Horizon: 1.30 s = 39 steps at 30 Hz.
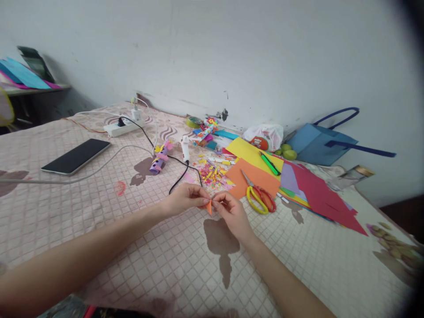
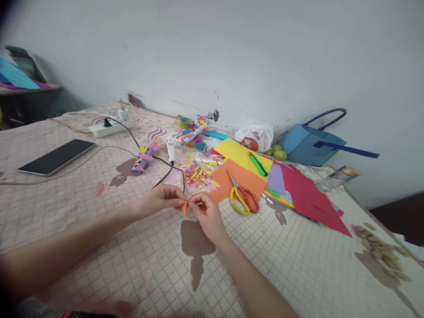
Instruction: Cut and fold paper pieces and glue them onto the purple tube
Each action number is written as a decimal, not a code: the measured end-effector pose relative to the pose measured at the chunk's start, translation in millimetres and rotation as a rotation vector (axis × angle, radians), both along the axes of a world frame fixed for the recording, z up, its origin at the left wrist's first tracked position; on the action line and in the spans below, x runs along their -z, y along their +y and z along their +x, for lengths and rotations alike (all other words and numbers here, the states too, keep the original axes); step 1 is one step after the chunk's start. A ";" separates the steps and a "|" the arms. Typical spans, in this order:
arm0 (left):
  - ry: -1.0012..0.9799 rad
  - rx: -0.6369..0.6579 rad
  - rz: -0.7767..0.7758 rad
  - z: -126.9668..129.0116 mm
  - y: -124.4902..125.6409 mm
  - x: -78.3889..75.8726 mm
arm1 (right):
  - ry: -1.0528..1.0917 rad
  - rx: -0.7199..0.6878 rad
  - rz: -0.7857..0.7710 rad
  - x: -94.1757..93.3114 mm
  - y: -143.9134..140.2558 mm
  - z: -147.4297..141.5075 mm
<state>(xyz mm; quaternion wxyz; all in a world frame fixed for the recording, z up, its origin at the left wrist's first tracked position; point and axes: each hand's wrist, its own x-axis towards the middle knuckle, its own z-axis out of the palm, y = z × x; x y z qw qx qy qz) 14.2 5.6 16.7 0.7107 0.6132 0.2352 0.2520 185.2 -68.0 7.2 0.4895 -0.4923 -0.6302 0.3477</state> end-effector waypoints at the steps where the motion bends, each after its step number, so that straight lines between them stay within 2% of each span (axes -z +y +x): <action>1: 0.003 -0.003 0.015 0.3 -0.7 0.0 | -0.003 -0.001 -0.001 0.0 -0.3 -0.3; 8: 0.083 -0.088 0.282 1.0 -8.0 -3.1 | -0.074 0.025 0.041 -0.7 -1.2 -1.6; 19: 0.117 -0.049 0.393 -1.5 -4.9 -3.9 | -0.055 0.016 -0.028 1.0 -1.4 -1.7; 26: 0.221 -0.095 0.572 -1.8 -9.3 -9.9 | -0.018 -0.032 -0.088 0.5 -1.5 -1.6; 34: 0.197 -0.025 0.441 -1.5 -6.9 -2.0 | -0.004 0.002 -0.099 3.1 -1.5 -1.3; 39: 0.239 -0.071 0.401 -0.5 -7.5 2.1 | 0.007 0.012 -0.118 1.5 -2.6 -1.9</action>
